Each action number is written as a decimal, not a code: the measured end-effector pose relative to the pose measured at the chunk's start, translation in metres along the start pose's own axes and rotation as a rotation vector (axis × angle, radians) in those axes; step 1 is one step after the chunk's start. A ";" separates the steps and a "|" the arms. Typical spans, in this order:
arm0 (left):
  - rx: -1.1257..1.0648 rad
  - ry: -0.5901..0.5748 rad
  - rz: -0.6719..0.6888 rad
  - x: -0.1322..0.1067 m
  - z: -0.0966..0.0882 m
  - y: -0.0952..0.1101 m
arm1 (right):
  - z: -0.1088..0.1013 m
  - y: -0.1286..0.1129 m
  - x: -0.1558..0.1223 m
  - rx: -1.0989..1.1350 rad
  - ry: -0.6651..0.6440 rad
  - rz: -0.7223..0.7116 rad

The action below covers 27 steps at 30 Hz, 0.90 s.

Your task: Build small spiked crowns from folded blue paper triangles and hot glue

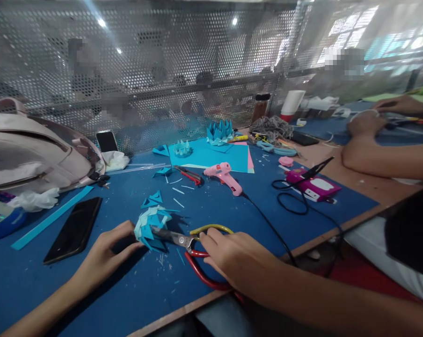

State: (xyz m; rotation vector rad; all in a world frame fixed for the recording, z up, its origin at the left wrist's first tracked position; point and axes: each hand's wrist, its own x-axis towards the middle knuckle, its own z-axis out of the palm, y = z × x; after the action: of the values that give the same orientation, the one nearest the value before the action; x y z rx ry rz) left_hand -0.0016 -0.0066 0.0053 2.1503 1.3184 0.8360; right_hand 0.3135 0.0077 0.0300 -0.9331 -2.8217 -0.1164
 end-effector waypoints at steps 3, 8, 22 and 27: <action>0.008 0.008 -0.013 0.000 0.000 0.000 | 0.001 0.001 0.000 0.042 -0.001 -0.002; 0.014 0.011 -0.005 -0.001 0.000 0.001 | -0.011 0.009 0.006 0.270 -0.174 0.118; -0.074 0.027 0.060 0.006 -0.004 0.005 | -0.008 0.000 0.006 0.274 -0.170 0.152; -0.072 0.031 0.052 0.006 -0.004 0.004 | -0.011 0.001 0.009 0.259 -0.248 0.162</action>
State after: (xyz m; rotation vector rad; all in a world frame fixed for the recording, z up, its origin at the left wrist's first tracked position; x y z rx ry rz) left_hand 0.0002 -0.0029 0.0120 2.1314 1.2330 0.9274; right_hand 0.3088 0.0120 0.0428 -1.1764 -2.8661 0.4017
